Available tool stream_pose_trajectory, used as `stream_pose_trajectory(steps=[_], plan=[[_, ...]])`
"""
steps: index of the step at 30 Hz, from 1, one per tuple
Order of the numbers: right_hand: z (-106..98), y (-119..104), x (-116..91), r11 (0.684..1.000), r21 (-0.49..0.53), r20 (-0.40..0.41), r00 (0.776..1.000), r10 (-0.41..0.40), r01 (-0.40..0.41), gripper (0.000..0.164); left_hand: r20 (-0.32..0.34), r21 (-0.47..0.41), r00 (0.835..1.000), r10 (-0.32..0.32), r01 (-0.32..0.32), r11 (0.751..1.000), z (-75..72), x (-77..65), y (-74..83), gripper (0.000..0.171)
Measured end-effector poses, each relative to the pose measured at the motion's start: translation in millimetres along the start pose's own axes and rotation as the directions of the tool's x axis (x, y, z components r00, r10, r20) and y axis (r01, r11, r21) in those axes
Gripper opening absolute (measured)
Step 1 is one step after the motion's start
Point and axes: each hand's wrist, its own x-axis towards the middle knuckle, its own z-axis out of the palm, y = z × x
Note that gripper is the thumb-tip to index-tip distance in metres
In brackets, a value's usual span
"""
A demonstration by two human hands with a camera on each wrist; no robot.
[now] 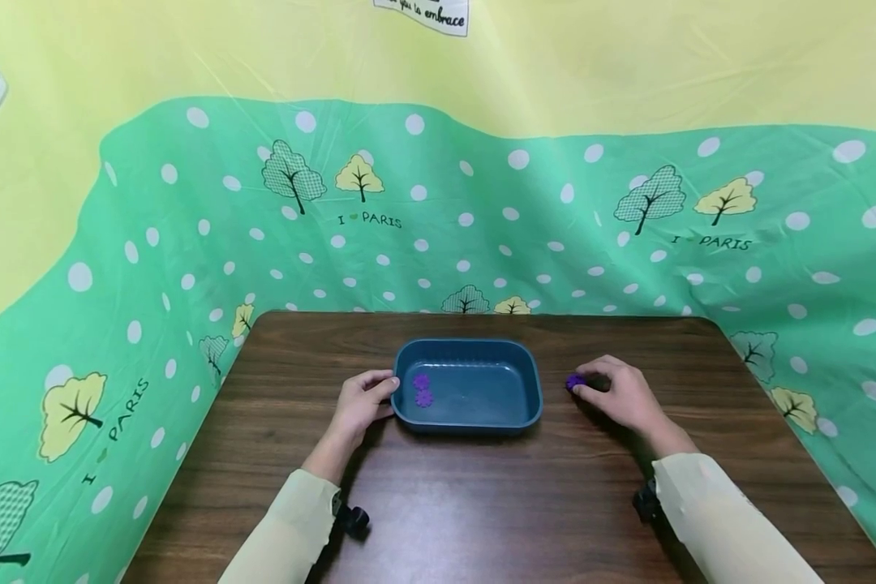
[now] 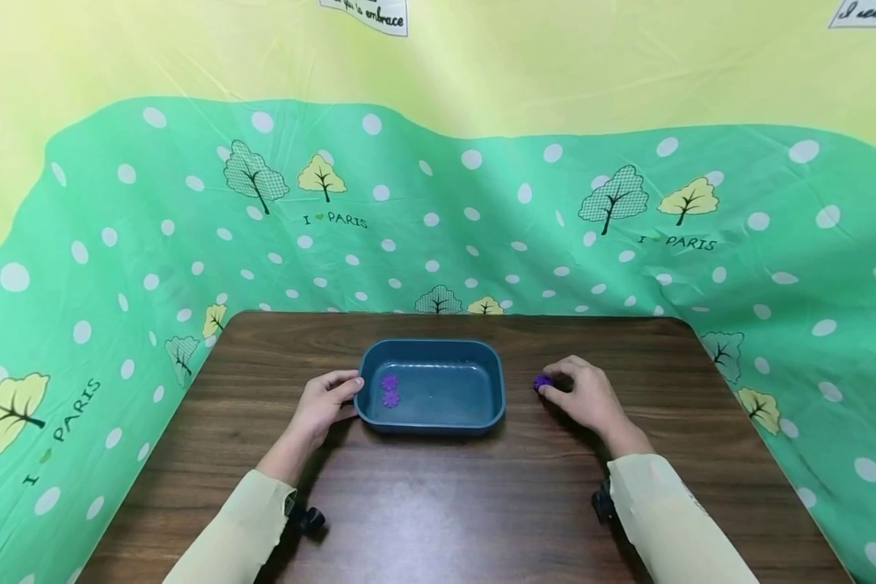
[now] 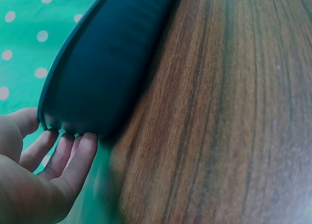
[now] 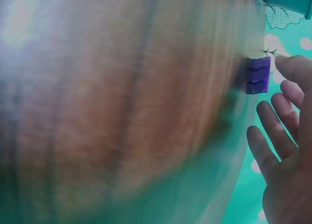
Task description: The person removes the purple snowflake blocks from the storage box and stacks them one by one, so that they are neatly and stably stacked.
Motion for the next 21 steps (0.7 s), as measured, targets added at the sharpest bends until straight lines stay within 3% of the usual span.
stream_pose_trajectory(steps=[9,21], plan=[[-7.1,-21.7,18.6,0.998,0.013,0.022,0.998,-0.054,0.054,0.029,-0.004,0.007,1.0,-0.003,0.003,1.0,-0.3,-1.6,2.5,0.036],[-2.2,-81.2,54.4,0.983,0.072,0.058,0.983,-0.175,0.171,0.029,-0.003,0.045,1.0,0.008,-0.008,0.999,-1.6,-1.9,5.7,0.036]])
